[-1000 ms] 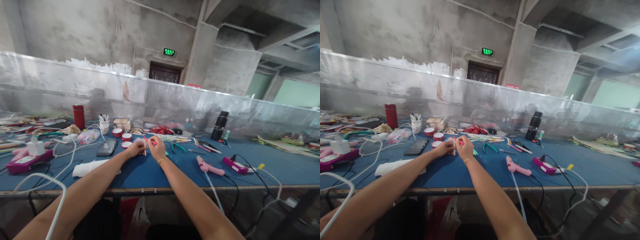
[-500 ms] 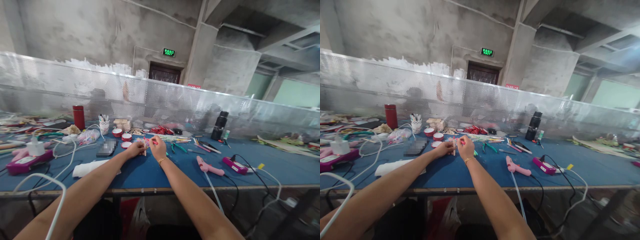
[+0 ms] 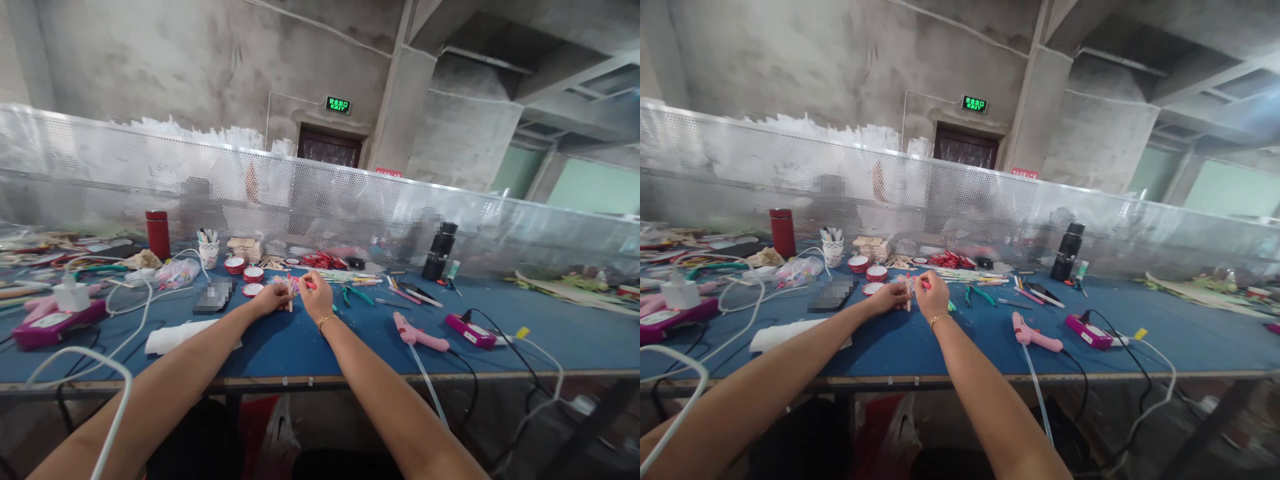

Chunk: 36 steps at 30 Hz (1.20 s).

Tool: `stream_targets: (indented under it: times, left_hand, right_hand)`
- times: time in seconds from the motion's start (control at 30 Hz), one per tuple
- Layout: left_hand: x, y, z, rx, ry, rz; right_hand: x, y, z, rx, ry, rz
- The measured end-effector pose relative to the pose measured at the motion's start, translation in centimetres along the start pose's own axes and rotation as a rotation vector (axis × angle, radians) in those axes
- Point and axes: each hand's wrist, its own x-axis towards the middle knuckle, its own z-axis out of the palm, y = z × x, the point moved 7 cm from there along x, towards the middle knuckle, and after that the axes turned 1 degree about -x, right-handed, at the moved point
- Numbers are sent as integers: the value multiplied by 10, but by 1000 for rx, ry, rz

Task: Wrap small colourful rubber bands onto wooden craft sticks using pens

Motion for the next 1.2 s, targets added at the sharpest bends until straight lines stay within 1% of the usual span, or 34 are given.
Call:
stream_targets:
  times: [0.2, 0.4, 0.6, 0.8, 1.0, 1.2]
  left_hand:
    - [2, -3, 0, -1, -11, 10]
    - [1, -1, 0, -12, -12, 26]
    - [1, -1, 0, -7, -11, 9]
    - [2, -4, 1, -14, -17, 9]
    - [1, -2, 1, -20, -17, -1]
    - [2, -3, 0, -16, -11, 4]
  right_hand:
    - [0, -5, 5, 20, -46, -48]
    - [1, 0, -1, -5, 4, -3]
    - [-1, -5, 4, 14, -46, -54]
    - [1, -1, -2, -11, -1, -1]
    - [0, -5, 4, 15, -50, -47]
    - [1, -1, -1, -10, -1, -9]
